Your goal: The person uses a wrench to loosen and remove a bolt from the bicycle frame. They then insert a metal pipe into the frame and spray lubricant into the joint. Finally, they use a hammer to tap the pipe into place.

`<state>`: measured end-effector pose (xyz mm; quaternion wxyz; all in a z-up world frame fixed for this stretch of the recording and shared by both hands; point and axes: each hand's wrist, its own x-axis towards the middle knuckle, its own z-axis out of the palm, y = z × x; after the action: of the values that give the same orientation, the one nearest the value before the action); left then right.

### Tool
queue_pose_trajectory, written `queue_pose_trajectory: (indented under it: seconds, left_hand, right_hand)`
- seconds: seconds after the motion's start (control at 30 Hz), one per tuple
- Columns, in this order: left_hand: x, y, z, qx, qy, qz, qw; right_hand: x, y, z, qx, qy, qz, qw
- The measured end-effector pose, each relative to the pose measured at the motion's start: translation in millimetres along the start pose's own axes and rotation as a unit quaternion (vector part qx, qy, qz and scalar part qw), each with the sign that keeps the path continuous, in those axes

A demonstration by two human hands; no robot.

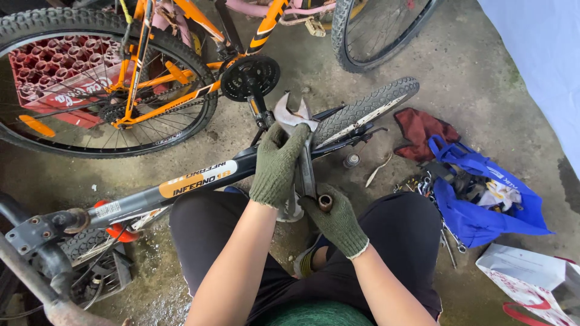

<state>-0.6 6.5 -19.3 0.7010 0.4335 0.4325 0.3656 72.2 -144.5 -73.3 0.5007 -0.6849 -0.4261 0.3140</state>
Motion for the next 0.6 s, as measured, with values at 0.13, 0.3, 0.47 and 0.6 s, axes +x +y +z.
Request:
queue_pose_trajectory:
  seconds: [0.13,0.3,0.47,0.6]
  left_hand:
    - [-5.0,8.5,2.4,0.041,0.012,0.043,0.998]
    - [-34.8,35.7,21.0,-0.027,-0.008,0.066,0.997]
    - [-40.1,23.5,23.6,0.087,-0.020,0.081,0.993]
    - [-49.9,47.3,24.3,0.107,-0.009,0.139,0.984]
  right_hand:
    - [2.7,-39.2,9.3,0.021,0.029,0.114,0.993]
    - [10.0,1.2,-6.7,0.203,-0.121,0.165,0.958]
    - [9.4,13.6,-12.0,0.074,-0.116,0.108,0.985]
    - [7.9,-15.1,4.1,-0.050,-0.100,0.192,0.975]
